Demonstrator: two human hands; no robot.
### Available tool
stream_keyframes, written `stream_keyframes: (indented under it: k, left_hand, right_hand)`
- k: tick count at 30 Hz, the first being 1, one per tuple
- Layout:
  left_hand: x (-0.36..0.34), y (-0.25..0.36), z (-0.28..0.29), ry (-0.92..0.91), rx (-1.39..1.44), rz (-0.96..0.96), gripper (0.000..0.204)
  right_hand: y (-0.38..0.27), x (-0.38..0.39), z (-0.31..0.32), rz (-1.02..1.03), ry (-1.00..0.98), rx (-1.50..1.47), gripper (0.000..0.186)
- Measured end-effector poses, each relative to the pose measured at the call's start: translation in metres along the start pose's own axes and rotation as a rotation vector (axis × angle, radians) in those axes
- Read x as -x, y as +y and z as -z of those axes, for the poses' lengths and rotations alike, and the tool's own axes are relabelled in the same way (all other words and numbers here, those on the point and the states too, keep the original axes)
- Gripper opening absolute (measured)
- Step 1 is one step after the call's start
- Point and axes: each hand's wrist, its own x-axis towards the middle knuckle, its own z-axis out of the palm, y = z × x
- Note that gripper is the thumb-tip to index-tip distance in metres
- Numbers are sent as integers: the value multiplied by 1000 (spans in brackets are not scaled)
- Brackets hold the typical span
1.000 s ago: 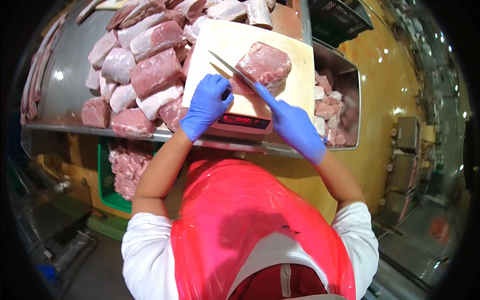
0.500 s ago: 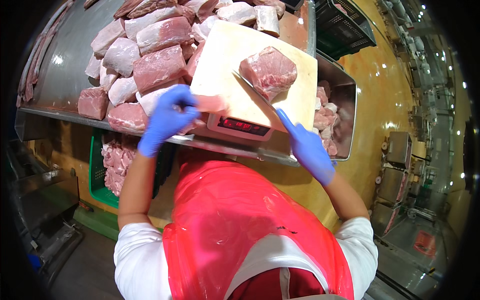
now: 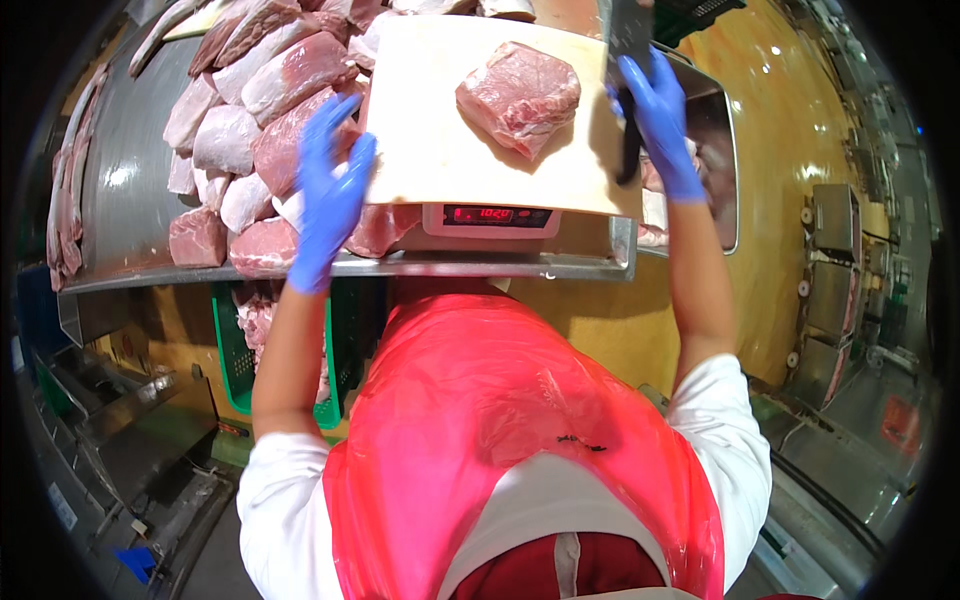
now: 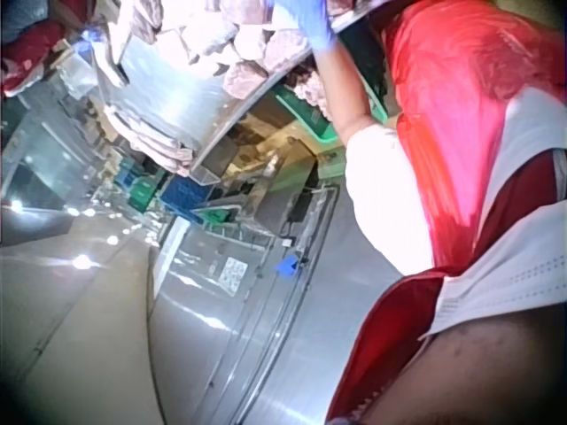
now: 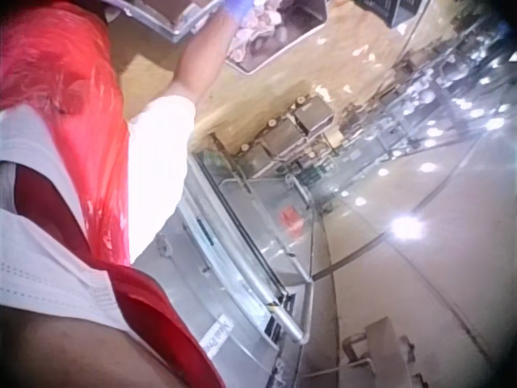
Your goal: The person cuts large pieces of raw meat into smaller portions using a knife on a cutting board placed on a digital scale. The person repeatedly trims and slices the meat, placing the cut pieces into a green bin below the workstation.
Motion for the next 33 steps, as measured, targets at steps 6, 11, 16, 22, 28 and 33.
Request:
stream_keyframes:
  k: [6,11,16,22,28,33]
  left_hand:
    - [-68,10,-137,-158,600,266,52]
    - [-70,-10,-102,-324,353,91,46]
    - [24,21,-47,-124,-4,-52,20]
    - [35,49,-47,-17,-236,-273,15]
    - [62,45,-66,92,-221,-212,23]
    - [26,56,-121,18,-429,-264,20]
  right_hand:
    - [33,13,-78,-52,321,-286,13]
    - [8,77,-66,-82,193,29,14]
    - [-5,128,-60,95,-309,619,60]
    - [-17,65,-56,246,-495,829,58]
    - [-28,116,100,-46,-755,870,60]
    - [-29,107,94,136,-545,777,64]
